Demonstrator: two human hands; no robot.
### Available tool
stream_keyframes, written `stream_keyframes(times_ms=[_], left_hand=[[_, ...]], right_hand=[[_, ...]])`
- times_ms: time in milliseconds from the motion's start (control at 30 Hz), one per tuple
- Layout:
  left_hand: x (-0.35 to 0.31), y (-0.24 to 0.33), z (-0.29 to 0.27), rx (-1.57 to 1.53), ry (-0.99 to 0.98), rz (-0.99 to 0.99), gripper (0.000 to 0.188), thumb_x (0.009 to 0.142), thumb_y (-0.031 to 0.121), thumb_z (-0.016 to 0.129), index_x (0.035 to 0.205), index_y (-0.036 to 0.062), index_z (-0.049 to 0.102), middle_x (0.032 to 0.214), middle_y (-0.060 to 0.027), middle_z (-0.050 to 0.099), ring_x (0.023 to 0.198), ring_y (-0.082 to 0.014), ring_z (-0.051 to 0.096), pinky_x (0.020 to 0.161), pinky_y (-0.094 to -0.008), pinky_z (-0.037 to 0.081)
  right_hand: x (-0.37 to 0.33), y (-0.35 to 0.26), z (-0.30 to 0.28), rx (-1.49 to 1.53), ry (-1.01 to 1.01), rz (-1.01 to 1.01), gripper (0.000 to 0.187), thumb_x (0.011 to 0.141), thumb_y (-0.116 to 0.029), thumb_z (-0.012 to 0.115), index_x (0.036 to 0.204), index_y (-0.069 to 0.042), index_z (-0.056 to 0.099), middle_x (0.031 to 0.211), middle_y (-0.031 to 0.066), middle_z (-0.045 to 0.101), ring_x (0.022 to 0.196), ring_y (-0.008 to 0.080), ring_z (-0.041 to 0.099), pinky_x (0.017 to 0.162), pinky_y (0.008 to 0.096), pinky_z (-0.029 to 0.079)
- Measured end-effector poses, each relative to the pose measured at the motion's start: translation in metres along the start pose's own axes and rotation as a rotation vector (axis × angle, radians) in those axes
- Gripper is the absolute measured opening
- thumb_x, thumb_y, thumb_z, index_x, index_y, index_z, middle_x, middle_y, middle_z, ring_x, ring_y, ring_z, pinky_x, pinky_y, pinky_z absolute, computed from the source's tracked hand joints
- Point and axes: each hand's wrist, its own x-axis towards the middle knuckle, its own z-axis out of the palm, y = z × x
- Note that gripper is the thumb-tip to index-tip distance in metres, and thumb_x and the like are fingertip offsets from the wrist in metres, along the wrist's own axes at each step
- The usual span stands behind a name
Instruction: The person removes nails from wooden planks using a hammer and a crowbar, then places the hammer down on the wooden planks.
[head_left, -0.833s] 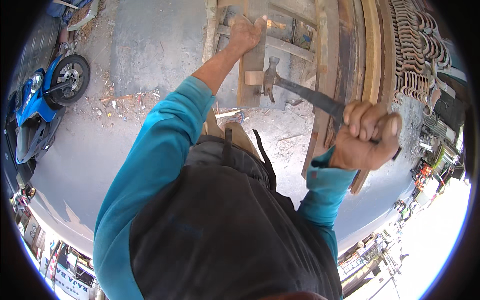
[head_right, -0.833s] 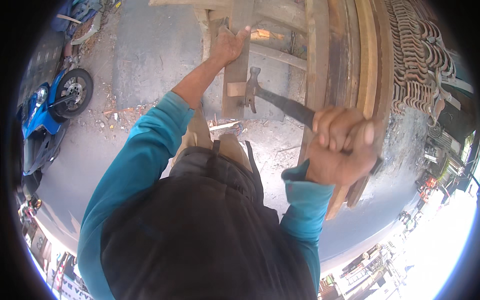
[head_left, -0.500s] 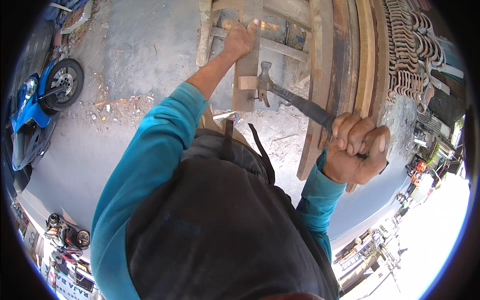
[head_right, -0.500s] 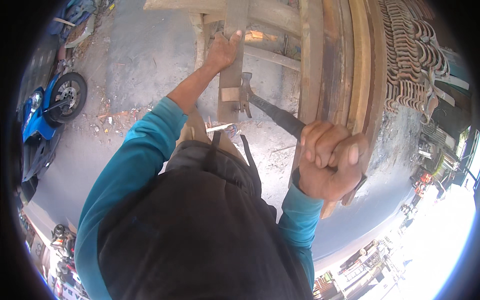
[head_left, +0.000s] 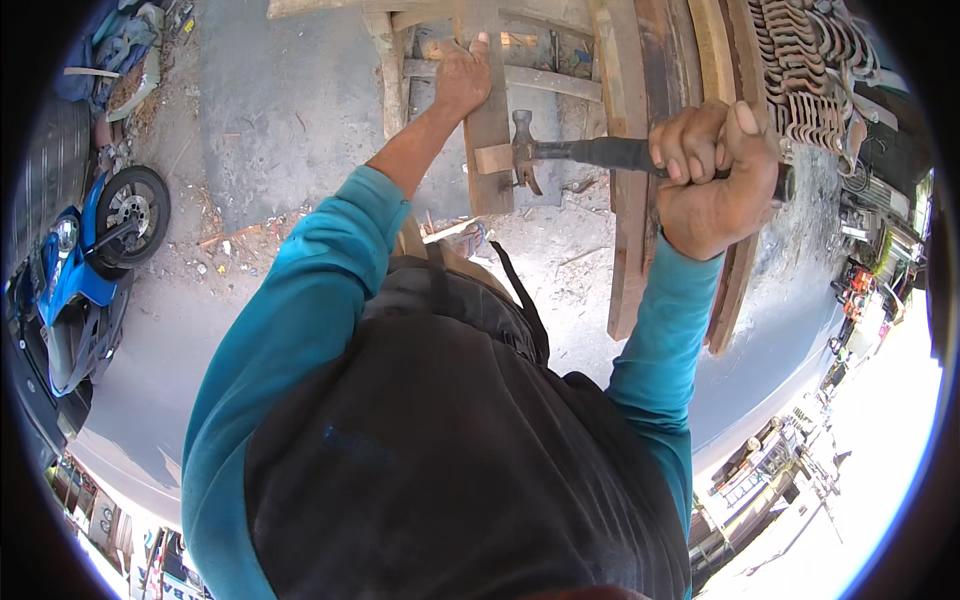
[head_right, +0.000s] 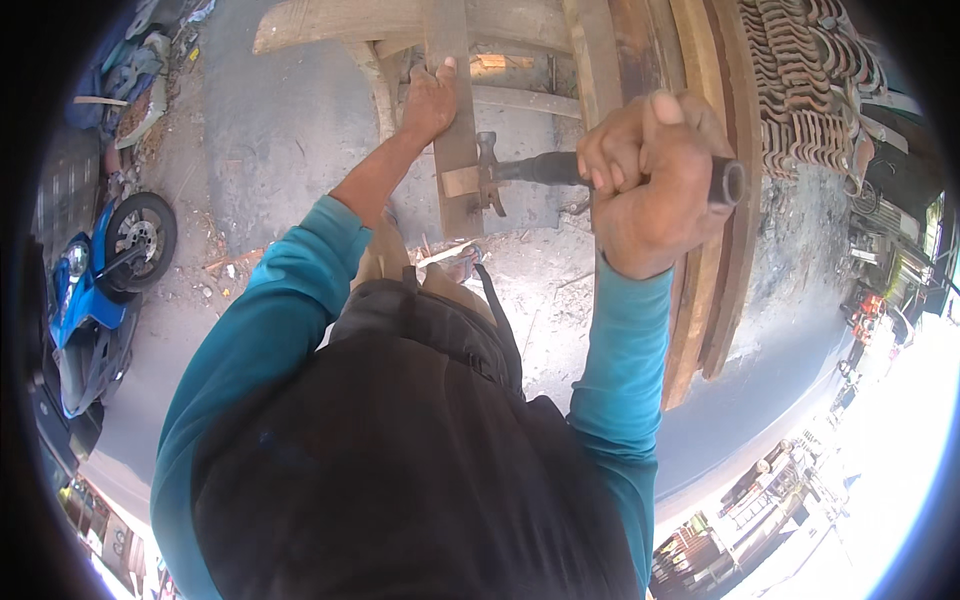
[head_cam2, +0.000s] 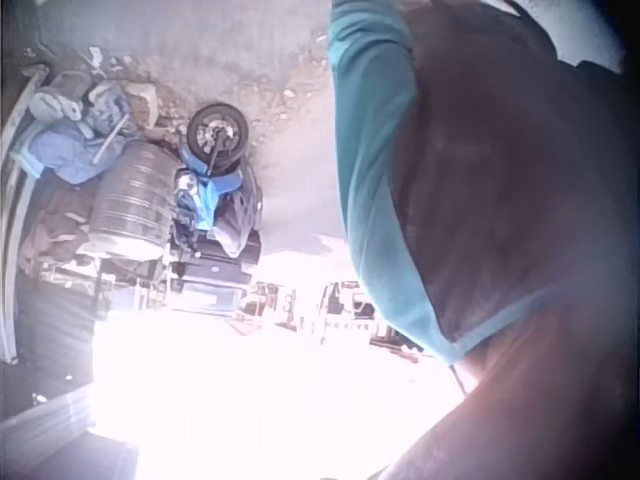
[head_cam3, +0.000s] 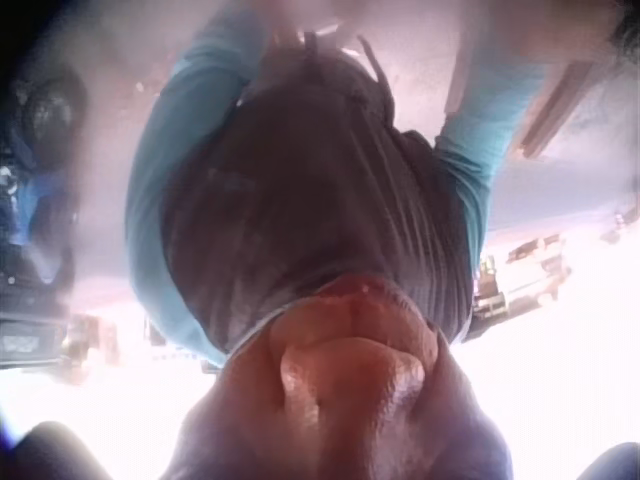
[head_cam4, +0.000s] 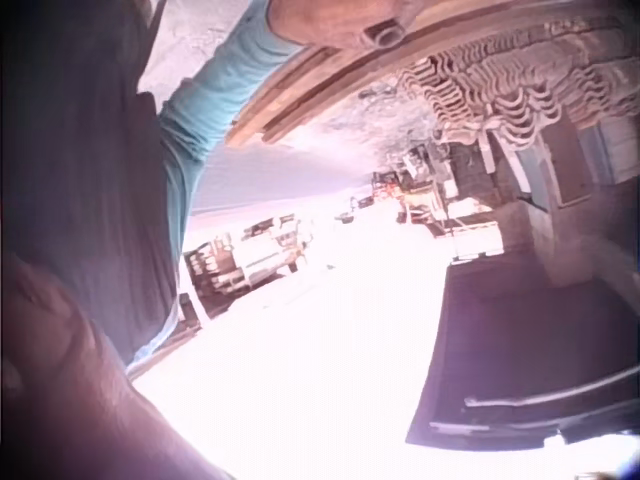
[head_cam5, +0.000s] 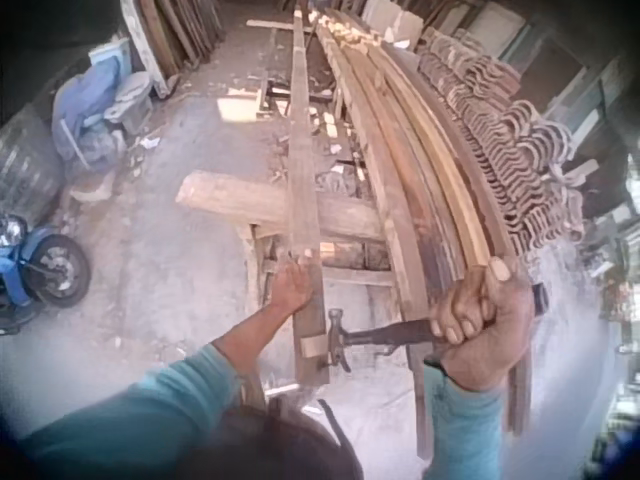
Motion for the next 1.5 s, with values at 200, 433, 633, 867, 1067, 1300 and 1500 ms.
stream_keyframes(times_ms=[200, 433, 633, 867, 1067, 1300, 1500], left_hand=[[0.011, 0.002, -0.006, 0.008, 0.014, 0.023, 0.074, 0.1, 0.055, 0.044, 0.118, -0.0168, 0.042, 0.115, -0.045, 0.055, 0.114, -0.0552, 0.054, 0.099, -0.0522, 0.042], [-0.052, -0.009, -0.057, 0.03, 0.005, 0.578, 0.07, 0.093, 0.053, 0.06, 0.13, -0.0051, 0.047, 0.132, -0.0294, 0.045, 0.126, -0.0437, 0.042, 0.107, -0.0505, 0.037], [-0.112, -0.015, -0.074, 0.32, -0.275, 0.776, 0.054, 0.079, 0.033, 0.081, 0.12, 0.0052, 0.06, 0.137, -0.0149, 0.046, 0.128, -0.0394, 0.041, 0.108, -0.0496, 0.039], [-0.116, -0.02, -0.068, 0.244, -0.241, 0.715, 0.046, 0.073, 0.018, 0.083, 0.112, 0.0073, 0.062, 0.136, -0.0129, 0.048, 0.128, -0.0425, 0.041, 0.107, -0.0488, 0.042], [-0.125, -0.031, -0.057, 0.114, -0.19, 0.726, 0.048, 0.074, 0.013, 0.082, 0.114, 0.0048, 0.057, 0.141, -0.0124, 0.049, 0.132, -0.0389, 0.042, 0.112, -0.0487, 0.037], [-0.131, -0.041, -0.059, 0.022, -0.079, 0.626, 0.047, 0.074, 0.01, 0.082, 0.115, 0.0042, 0.058, 0.146, -0.0111, 0.049, 0.134, -0.0374, 0.044, 0.113, -0.0471, 0.036], [-0.124, -0.038, -0.049, -0.057, -0.126, 0.557, 0.051, 0.08, 0.011, 0.079, 0.124, 0.0012, 0.057, 0.148, -0.0105, 0.049, 0.136, -0.0319, 0.045, 0.113, -0.0414, 0.038]], right_hand=[[-0.041, -0.007, -0.012, 0.094, -0.116, -0.067, 0.03, 0.093, -0.013, 0.051, 0.067, -0.01, 0.035, 0.051, 0.0074, 0.041, 0.043, 0.0151, 0.037, 0.045, 0.0331, 0.037], [-0.015, -0.002, -0.029, 0.037, -0.037, -0.021, 0.032, 0.095, -0.02, 0.049, 0.069, -0.014, 0.033, 0.054, 0.0029, 0.036, 0.045, 0.015, 0.037, 0.048, 0.0324, 0.037], [-0.018, 0.005, 0.007, -0.138, 0.353, -0.064, 0.038, 0.099, -0.034, 0.049, 0.07, -0.013, 0.037, 0.059, 0.0033, 0.037, 0.052, 0.0163, 0.04, 0.053, 0.0334, 0.04], [-0.072, -0.006, -0.049, 0.115, -0.198, -0.142, 0.033, 0.099, -0.028, 0.044, 0.069, -0.015, 0.033, 0.053, 0.0001, 0.034, 0.043, 0.0135, 0.035, 0.05, 0.0318, 0.036], [-0.004, 0.003, -0.01, 0.015, -0.122, 0.047, 0.036, 0.097, -0.029, 0.048, 0.068, -0.015, 0.032, 0.053, 0.0007, 0.034, 0.043, 0.0134, 0.034, 0.049, 0.0317, 0.036], [-0.054, -0.007, -0.02, 0.071, -0.15, -0.03, 0.035, 0.096, -0.027, 0.048, 0.068, -0.015, 0.032, 0.054, 0.0014, 0.034, 0.043, 0.0137, 0.031, 0.049, 0.0311, 0.035], [0.001, 0.006, 0.022, -0.087, -0.055, 0.059, 0.035, 0.096, -0.027, 0.048, 0.067, -0.015, 0.032, 0.054, 0.002, 0.033, 0.046, 0.0145, 0.033, 0.053, 0.0326, 0.035]])
